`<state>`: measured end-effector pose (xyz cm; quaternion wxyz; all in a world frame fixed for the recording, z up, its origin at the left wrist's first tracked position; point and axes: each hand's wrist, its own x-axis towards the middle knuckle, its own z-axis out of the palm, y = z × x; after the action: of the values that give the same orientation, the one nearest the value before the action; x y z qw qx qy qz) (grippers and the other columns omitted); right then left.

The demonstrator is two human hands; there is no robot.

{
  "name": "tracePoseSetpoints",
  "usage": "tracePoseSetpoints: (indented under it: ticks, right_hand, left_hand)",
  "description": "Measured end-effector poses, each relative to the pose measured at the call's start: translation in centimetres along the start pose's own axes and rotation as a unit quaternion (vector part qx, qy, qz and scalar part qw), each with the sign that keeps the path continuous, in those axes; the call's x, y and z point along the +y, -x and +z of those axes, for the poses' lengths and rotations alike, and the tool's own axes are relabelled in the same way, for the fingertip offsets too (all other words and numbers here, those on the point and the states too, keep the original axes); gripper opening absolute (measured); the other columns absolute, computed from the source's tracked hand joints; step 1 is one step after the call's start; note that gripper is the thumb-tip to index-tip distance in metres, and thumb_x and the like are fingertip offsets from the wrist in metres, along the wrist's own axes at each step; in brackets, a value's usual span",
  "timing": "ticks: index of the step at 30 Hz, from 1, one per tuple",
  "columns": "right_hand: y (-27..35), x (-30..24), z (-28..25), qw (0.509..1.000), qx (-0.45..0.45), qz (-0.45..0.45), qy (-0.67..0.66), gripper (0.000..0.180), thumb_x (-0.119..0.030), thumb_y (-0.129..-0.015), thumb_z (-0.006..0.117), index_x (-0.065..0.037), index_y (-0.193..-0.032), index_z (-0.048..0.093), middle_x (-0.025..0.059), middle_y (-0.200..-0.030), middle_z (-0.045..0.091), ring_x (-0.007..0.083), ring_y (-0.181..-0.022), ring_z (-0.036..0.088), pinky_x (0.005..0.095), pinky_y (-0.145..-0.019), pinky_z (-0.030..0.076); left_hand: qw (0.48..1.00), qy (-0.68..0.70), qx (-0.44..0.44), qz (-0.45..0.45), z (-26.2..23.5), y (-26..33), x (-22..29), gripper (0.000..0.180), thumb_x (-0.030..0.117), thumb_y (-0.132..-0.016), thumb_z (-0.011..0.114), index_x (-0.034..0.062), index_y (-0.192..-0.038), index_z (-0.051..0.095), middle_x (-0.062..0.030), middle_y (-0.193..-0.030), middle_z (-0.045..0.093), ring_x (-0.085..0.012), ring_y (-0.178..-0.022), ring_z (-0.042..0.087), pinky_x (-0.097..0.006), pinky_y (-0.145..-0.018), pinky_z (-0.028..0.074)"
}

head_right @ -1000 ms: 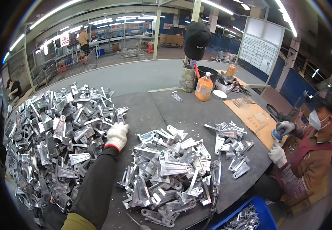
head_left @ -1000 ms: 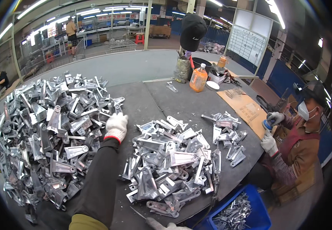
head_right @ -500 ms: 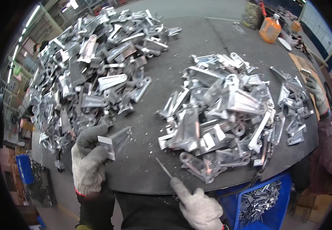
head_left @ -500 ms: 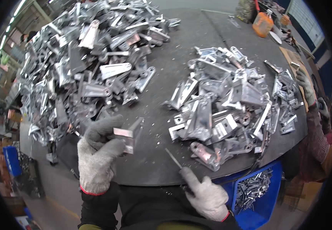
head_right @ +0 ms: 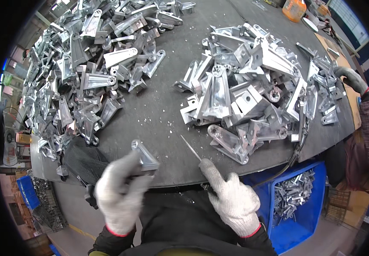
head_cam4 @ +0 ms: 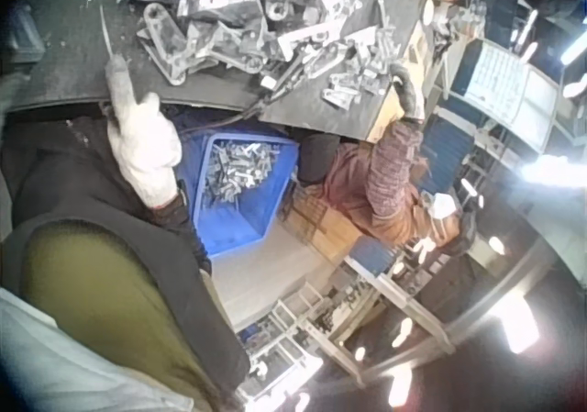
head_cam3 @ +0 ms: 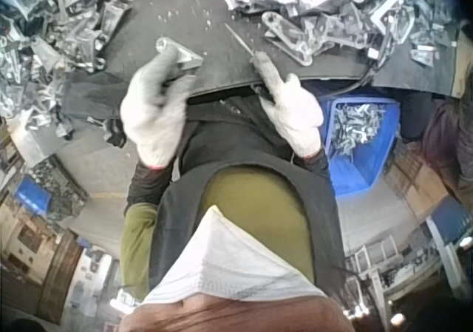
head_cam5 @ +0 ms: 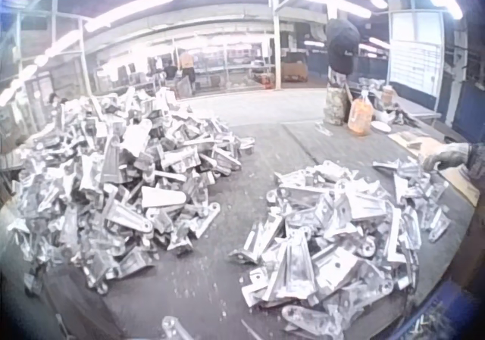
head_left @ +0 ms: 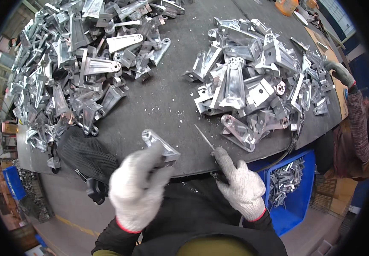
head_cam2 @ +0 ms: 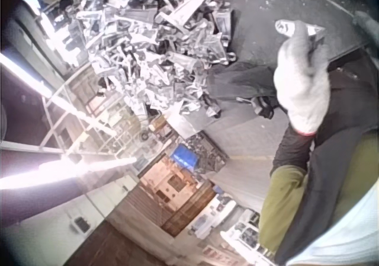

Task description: The person picks metal parts from a pile on a workbench, deburrs them with a handheld pneumatic tool, and stacks the finished parts into another pile.

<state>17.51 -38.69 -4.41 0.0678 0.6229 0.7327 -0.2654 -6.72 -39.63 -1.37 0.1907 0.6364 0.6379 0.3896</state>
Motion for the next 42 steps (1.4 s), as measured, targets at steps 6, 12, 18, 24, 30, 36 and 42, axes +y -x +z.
tracePoseSetpoints:
  ticks: [6,12,18,24,30,36,42]
  right_hand:
    - [1.8,1.9,0.5,0.997,-0.045,-0.031,-0.06,0.081,-0.036,-0.089,0.078,-0.037,-0.162,0.042,0.0168,-0.098,0.066,0.0382,-0.072,0.073,0.0493,-0.061,0.06]
    - [3.1,2.3,0.0,0.985,-0.156,-0.06,-0.029,0.072,-0.047,-0.093,0.074,-0.04,-0.159,0.046,0.0147,-0.086,0.066,0.0371,-0.064,0.071,0.0508,-0.055,0.058]
    - [1.6,2.6,0.1,0.979,-0.151,-0.133,0.025,0.07,-0.05,-0.092,0.075,-0.043,-0.156,0.049,0.0107,-0.08,0.062,0.0327,-0.057,0.069,0.0472,-0.049,0.056]
    - [1.3,3.5,1.0,0.98,-0.106,-0.162,0.037,0.052,-0.041,-0.089,0.078,-0.043,-0.14,0.067,0.0059,-0.078,0.061,0.027,-0.055,0.067,0.0429,-0.048,0.055]
    - [0.3,0.9,2.0,0.979,-0.082,-0.166,0.086,0.043,-0.028,-0.086,0.078,-0.043,-0.126,0.076,0.0044,-0.071,0.057,0.023,-0.051,0.063,0.0376,-0.045,0.052]
    - [-1.0,-0.2,0.6,0.962,-0.136,-0.152,0.181,0.043,-0.025,-0.086,0.077,-0.04,-0.126,0.075,0.0112,-0.09,0.066,0.0262,-0.062,0.07,0.0397,-0.05,0.055]
    - [-2.2,1.6,0.9,0.886,-0.274,-0.108,-0.359,0.085,-0.004,-0.086,0.081,-0.022,-0.162,0.045,0.0148,-0.123,0.072,0.0266,-0.099,0.076,0.0378,-0.079,0.061]
  left_hand:
    - [0.985,-0.136,-0.102,0.018,0.6,0.8,-2.5,0.085,0.037,-0.07,0.094,0.0048,-0.143,0.064,-0.0177,-0.123,0.068,-0.0322,-0.106,0.071,-0.039,-0.085,0.06]
    - [0.911,-0.057,-0.338,0.232,2.4,-4.8,-6.4,0.081,0.058,-0.069,0.081,0.0111,-0.134,0.07,-0.0091,-0.135,0.066,-0.0381,-0.128,0.061,-0.056,-0.117,0.042]
    - [0.939,-0.022,-0.301,0.164,2.8,-4.5,-7.1,0.075,0.034,-0.052,0.094,0.0193,-0.123,0.076,-0.0001,-0.119,0.073,-0.0265,-0.122,0.065,-0.052,-0.118,0.045]
    - [0.945,0.011,-0.283,0.164,3.3,-4.0,-7.7,0.06,0.021,-0.056,0.091,0.0193,-0.114,0.077,0.002,-0.112,0.071,-0.0248,-0.113,0.067,-0.051,-0.115,0.048]
    - [0.95,0.028,-0.249,0.185,4.4,-3.7,-8.6,0.055,0.025,-0.059,0.087,0.0199,-0.112,0.076,0.004,-0.112,0.068,-0.0224,-0.112,0.066,-0.047,-0.108,0.053]
    - [0.943,-0.064,-0.232,0.228,4.4,-3.7,-8.8,0.05,0.032,-0.062,0.082,0.0233,-0.111,0.075,0.0073,-0.113,0.066,-0.0188,-0.116,0.063,-0.042,-0.106,0.056]
    - [0.939,-0.05,-0.24,0.241,3.8,-4.2,-9.3,0.043,0.032,-0.067,0.076,0.0245,-0.109,0.074,0.0085,-0.113,0.065,-0.0173,-0.115,0.062,-0.038,-0.106,0.056]
